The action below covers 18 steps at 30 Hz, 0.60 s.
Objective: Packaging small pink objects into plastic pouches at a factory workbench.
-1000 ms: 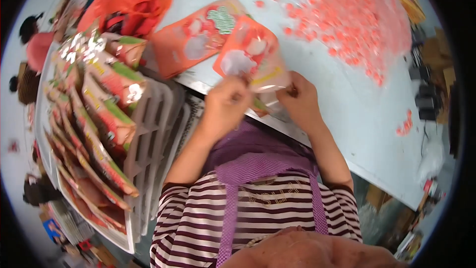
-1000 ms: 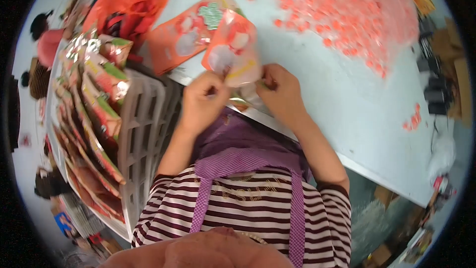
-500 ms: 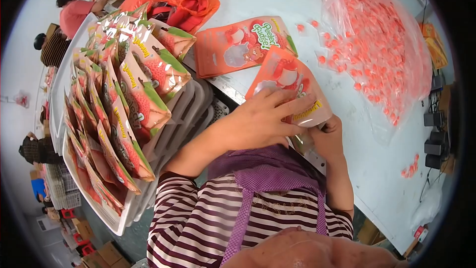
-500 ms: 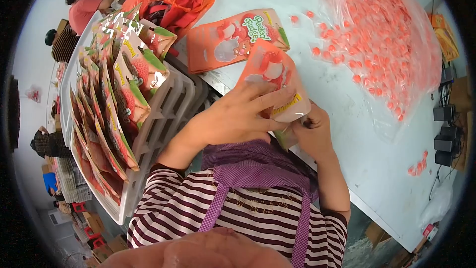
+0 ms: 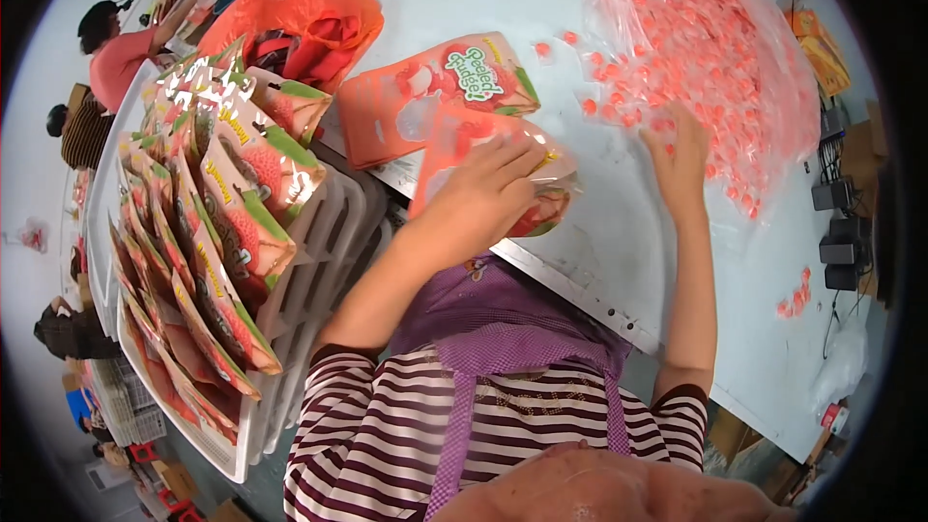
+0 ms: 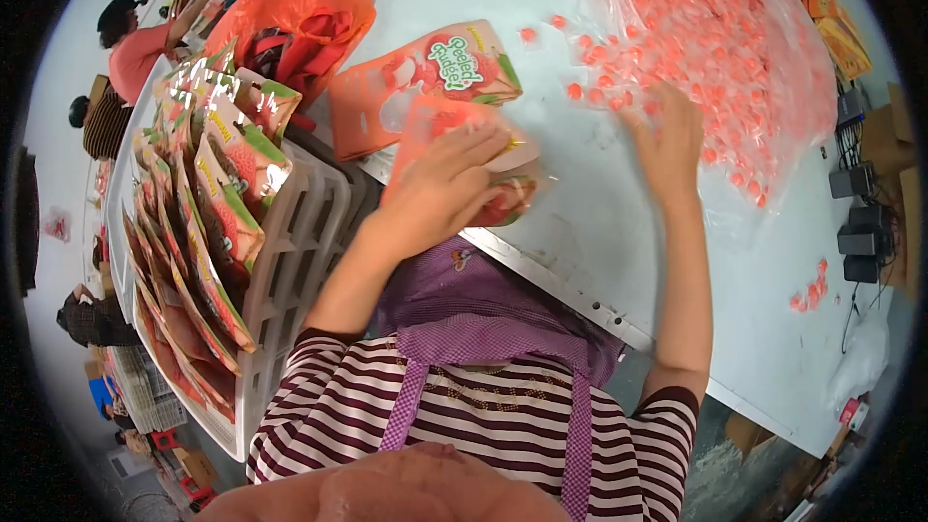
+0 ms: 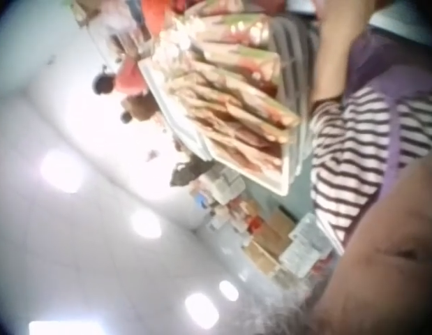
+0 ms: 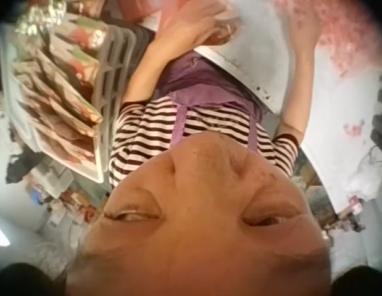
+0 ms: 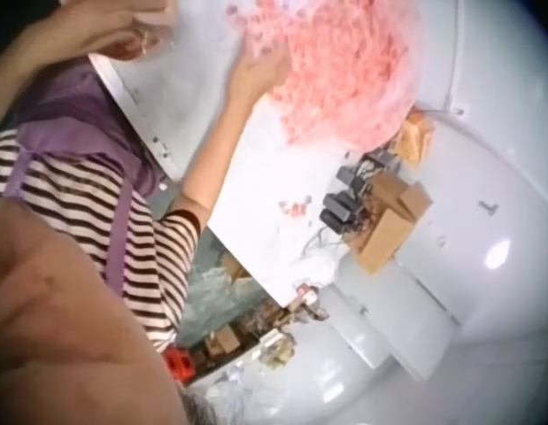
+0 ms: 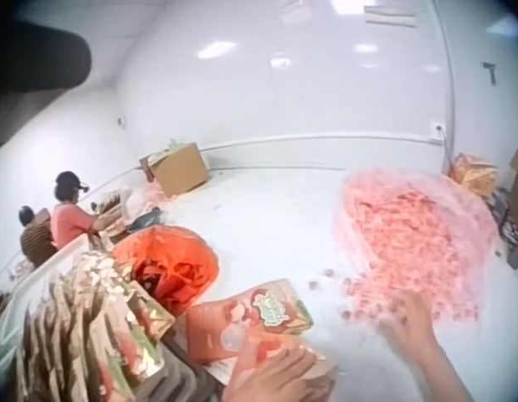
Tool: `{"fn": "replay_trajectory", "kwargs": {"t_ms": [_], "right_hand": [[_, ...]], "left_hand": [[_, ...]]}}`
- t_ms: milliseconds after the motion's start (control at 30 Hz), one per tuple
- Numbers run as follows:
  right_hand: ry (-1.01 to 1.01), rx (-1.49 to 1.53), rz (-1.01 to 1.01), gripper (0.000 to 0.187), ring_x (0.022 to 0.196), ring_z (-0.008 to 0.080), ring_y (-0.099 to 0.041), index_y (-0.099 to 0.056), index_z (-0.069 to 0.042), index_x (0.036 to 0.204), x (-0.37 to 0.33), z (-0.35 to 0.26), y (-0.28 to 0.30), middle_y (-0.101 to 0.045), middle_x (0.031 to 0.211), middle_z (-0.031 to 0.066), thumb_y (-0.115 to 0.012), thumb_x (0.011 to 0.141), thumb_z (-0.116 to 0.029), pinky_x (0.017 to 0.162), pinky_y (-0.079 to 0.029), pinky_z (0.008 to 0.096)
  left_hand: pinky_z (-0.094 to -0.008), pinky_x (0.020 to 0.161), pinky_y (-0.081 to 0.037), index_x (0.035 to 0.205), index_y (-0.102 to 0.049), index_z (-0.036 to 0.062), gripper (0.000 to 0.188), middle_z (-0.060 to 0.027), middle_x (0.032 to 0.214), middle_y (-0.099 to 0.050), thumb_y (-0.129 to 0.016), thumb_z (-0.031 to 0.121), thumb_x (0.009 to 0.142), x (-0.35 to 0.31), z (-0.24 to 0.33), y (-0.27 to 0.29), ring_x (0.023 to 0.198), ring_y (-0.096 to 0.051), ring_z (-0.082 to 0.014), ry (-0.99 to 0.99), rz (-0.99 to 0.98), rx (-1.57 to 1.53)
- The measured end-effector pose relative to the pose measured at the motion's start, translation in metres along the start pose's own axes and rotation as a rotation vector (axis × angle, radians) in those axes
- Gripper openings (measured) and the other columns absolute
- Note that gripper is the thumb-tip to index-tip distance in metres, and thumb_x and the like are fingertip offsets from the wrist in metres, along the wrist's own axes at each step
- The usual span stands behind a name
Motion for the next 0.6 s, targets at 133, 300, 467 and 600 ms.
{"fn": "replay_trajectory", "kwargs": {"t_ms": [133, 300, 467, 600], "right_hand": [[-0.019, -0.458, 0.051, 0.047, 0.119, 0.0358, -0.042, -0.057, -0.017, 0.116, 0.018, 0.051, -0.035, -0.049, 0.128, 0.0149, -0.054, 0.082, -0.050, 0.094, -0.032, 0.0558], [0.068, -0.336, -0.054, 0.032, 0.117, 0.0321, -0.044, -0.062, -0.019, 0.107, 0.021, 0.031, -0.045, -0.049, 0.128, 0.0108, -0.057, 0.083, -0.039, 0.094, -0.033, 0.0525], [0.222, -0.084, -0.142, 0.021, 0.117, 0.0282, -0.044, -0.064, -0.014, 0.100, -0.036, 0.028, -0.018, -0.051, 0.125, 0.0068, -0.058, 0.083, -0.026, 0.100, -0.028, 0.0457], [0.209, 0.125, -0.318, 0.014, 0.113, 0.0259, -0.047, -0.065, -0.013, 0.096, -0.068, 0.033, 0.017, -0.057, 0.116, 0.0056, -0.059, 0.084, -0.018, 0.100, -0.029, 0.0411]], "left_hand": [[-0.0409, 0.088, -0.044, 0.089, -0.059, 0.0022, 0.018, -0.0186, 0.109, -0.058, -0.067, 0.009, 0.074, 0.008, -0.024, -0.032, 0.105, -0.054, -0.0370, 0.046, 0.121, -0.204], [-0.0305, 0.065, -0.044, 0.084, -0.053, 0.0004, 0.014, -0.0114, 0.084, -0.057, -0.065, 0.006, 0.080, -0.021, -0.063, -0.049, 0.074, -0.054, -0.0209, 0.263, 0.279, -0.327], [-0.0279, 0.068, -0.042, 0.084, -0.051, 0.0012, 0.015, -0.0099, 0.086, -0.055, -0.065, 0.005, 0.080, -0.022, -0.067, -0.051, 0.077, -0.051, -0.0169, 0.233, 0.321, -0.351], [-0.0266, 0.068, -0.041, 0.084, -0.053, 0.0013, 0.016, -0.0071, 0.081, -0.054, -0.066, 0.010, 0.082, -0.027, -0.075, -0.056, 0.074, -0.051, -0.0150, 0.319, 0.297, -0.406]]}}
Point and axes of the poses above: each hand's wrist, its own x-axis towards the middle knuckle, its own y-axis out of the back of the hand, z = x × y, the point moved 8 cm from there along x, towards the middle knuckle
